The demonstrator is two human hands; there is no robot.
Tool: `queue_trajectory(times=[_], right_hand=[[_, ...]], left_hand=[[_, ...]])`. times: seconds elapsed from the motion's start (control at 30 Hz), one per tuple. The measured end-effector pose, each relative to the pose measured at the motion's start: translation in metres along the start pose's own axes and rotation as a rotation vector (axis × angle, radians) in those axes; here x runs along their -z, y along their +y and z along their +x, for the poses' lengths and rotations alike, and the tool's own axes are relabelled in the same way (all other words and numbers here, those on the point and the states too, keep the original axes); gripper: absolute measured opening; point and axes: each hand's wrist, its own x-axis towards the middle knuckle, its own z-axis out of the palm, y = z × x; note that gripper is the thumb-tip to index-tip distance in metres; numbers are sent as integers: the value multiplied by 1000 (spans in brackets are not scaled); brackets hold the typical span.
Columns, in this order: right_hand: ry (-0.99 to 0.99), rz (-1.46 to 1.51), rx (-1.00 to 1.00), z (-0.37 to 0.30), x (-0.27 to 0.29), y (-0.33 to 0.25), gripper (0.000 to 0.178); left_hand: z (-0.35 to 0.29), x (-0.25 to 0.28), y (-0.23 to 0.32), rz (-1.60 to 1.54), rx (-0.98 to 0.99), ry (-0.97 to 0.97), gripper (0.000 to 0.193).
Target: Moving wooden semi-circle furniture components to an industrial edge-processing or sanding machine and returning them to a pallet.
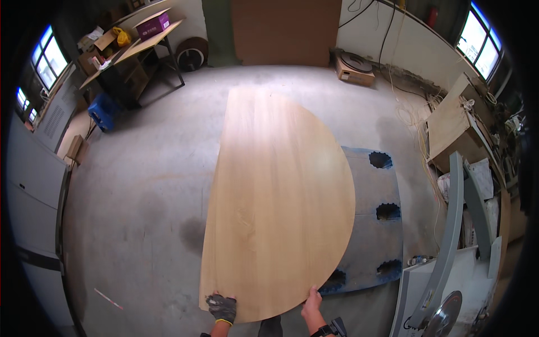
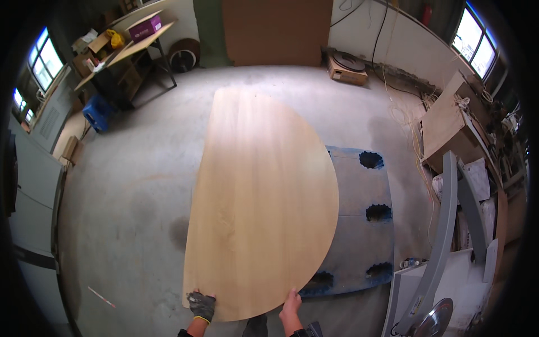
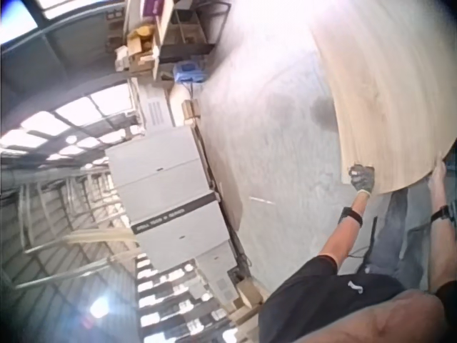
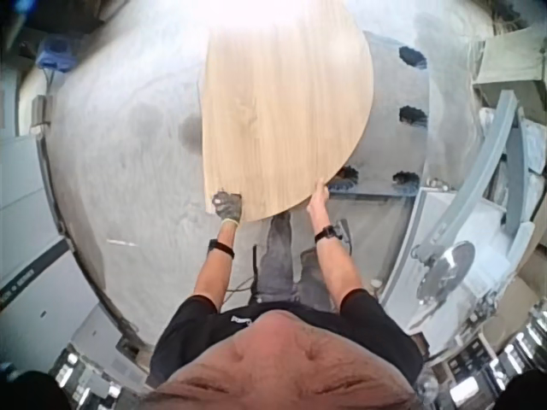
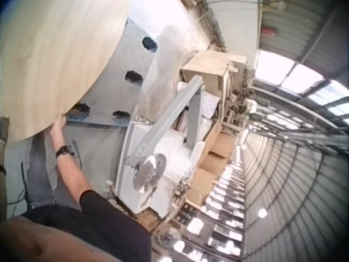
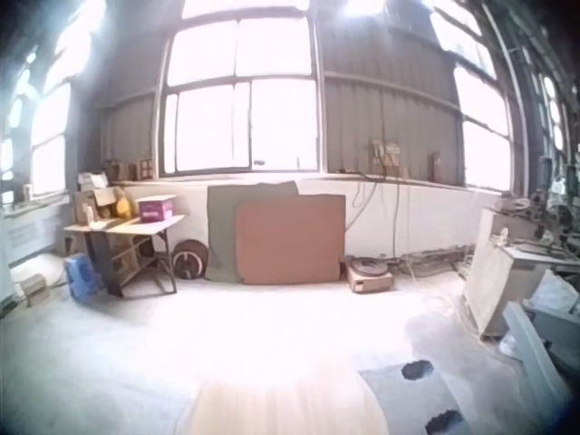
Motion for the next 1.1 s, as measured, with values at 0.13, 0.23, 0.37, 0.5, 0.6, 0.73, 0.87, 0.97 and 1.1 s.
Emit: queue_trajectory(times=[0.13, 0.23, 0.37, 0.5, 0.6, 0.73, 0.87, 0.97, 1.1], right_hand=[[54, 16, 131, -5, 13, -23, 33], [112, -44, 164, -4, 18, -33, 30], [122, -31, 147, -1, 25, -30, 28], [46, 29, 110, -12, 15, -26, 26], [55, 53, 97, -30, 9, -15, 23], [49, 44, 72, -47, -8, -1, 25], [68, 81, 70, -70, -28, 1, 31], [12, 15, 71, -78, -27, -13, 36], [-69, 328, -21, -82, -3, -44, 42]], left_hand=[[-28, -9, 18, -72, 5, -190, 68], [-43, -13, 35, -114, 36, -221, 66], [-41, -11, 33, -198, 10, -258, 61], [-17, -34, -3, -204, 16, -296, 54], [-5, -10, -11, -208, 0, -357, 51], [13, 31, -13, -233, -117, -311, 48], [31, 53, -25, -168, -160, -338, 46], [32, 72, -28, -178, -244, -418, 44], [14, 62, -49, -266, -694, -406, 39]])
